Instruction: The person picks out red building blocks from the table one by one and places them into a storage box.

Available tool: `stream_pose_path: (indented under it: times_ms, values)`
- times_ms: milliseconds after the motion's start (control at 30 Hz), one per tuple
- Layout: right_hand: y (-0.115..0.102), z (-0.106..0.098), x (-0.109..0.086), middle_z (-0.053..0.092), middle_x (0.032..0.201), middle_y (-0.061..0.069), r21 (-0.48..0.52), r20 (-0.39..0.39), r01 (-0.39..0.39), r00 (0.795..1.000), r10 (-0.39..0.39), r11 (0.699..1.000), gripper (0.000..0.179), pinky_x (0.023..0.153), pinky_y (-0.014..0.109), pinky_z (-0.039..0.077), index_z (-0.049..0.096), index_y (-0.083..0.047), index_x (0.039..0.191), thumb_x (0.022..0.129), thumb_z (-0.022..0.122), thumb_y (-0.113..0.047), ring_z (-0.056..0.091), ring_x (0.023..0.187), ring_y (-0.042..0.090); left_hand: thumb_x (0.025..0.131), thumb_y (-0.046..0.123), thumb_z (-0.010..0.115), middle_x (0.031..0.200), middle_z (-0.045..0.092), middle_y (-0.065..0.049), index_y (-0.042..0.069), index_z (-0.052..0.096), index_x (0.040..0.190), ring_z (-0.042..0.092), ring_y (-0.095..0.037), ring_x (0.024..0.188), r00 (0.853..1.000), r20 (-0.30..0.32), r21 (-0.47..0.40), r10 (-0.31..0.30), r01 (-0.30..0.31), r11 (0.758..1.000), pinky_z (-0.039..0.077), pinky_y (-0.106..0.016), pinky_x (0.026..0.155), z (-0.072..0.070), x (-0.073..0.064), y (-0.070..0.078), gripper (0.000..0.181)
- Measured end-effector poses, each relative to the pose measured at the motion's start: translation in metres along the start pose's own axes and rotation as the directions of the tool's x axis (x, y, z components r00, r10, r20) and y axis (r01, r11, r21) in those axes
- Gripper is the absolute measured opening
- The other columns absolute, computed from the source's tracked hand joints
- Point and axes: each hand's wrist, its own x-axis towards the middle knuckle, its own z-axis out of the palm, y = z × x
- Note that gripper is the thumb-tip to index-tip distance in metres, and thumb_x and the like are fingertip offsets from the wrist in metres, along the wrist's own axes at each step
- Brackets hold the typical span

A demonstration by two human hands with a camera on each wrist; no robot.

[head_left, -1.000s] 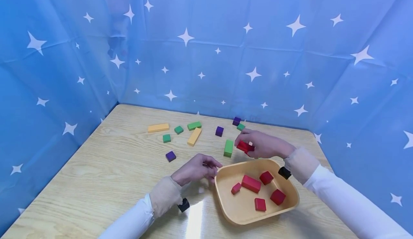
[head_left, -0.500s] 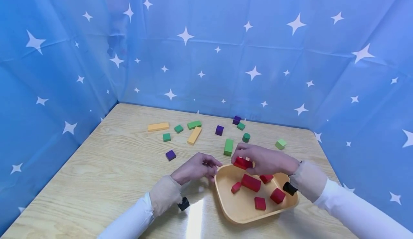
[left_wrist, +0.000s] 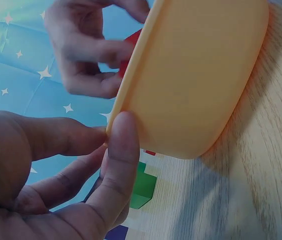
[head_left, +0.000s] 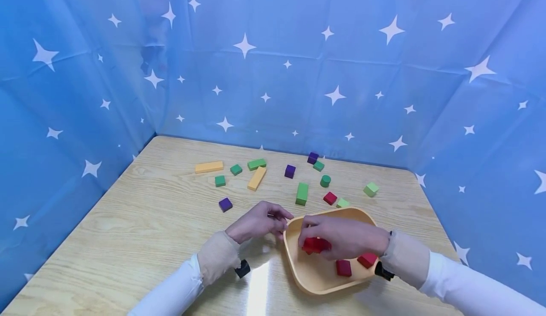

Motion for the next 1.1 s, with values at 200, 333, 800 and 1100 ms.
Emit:
stream_pose_path:
  times_ms: [200,333,800,1100]
  values:
    - [-0.007,0.011,0.001,0.056,0.116,-0.010,-0.026,0.034,0.040,0.999,-0.039,0.999,0.051,0.088,0.017,0.050,0.067,-0.034,0.119,0.079,0.082,-0.006,0.051,0.103,0.003,0.090,-0.012,0.060,0.089,0.068,-0.010,-0.005,0.070,0.118,0.067,-0.015,0.070,0.999,0.009,-0.032,0.036,-0.036,0.999,0.064,-0.036,0.076,0.000,-0.001,0.000,0.031]
    - [-0.009,0.018,0.000,0.056,0.120,-0.012,-0.013,0.071,0.017,0.997,-0.016,1.000,0.051,0.095,0.020,0.050,0.068,-0.035,0.118,0.078,0.084,-0.008,0.051,0.109,0.002,0.090,-0.011,0.062,0.089,0.067,-0.010,-0.005,0.071,0.118,0.067,-0.015,0.070,1.000,0.003,-0.035,0.031,-0.031,0.999,0.064,-0.035,0.076,0.000,-0.002,0.000,0.031]
    - [-0.004,0.030,-0.004,0.062,0.116,-0.012,-0.113,0.028,0.141,0.990,-0.138,0.984,0.048,0.092,0.016,0.052,0.071,-0.033,0.116,0.078,0.086,-0.009,0.054,0.107,0.002,0.091,-0.010,0.062,0.092,0.067,-0.011,-0.003,0.070,0.119,0.068,-0.016,0.072,1.000,0.007,-0.039,0.014,-0.014,0.999,0.064,-0.039,0.079,0.000,-0.002,0.001,0.030]
    - [-0.001,0.035,-0.006,0.064,0.112,-0.012,-0.143,0.005,0.153,0.988,-0.153,0.978,0.050,0.082,0.013,0.051,0.073,-0.034,0.114,0.075,0.086,-0.005,0.057,0.097,0.000,0.091,-0.010,0.063,0.094,0.067,-0.012,-0.003,0.070,0.120,0.068,-0.017,0.071,1.000,0.001,-0.040,0.016,-0.016,0.999,0.064,-0.039,0.079,-0.001,-0.003,0.000,0.030]
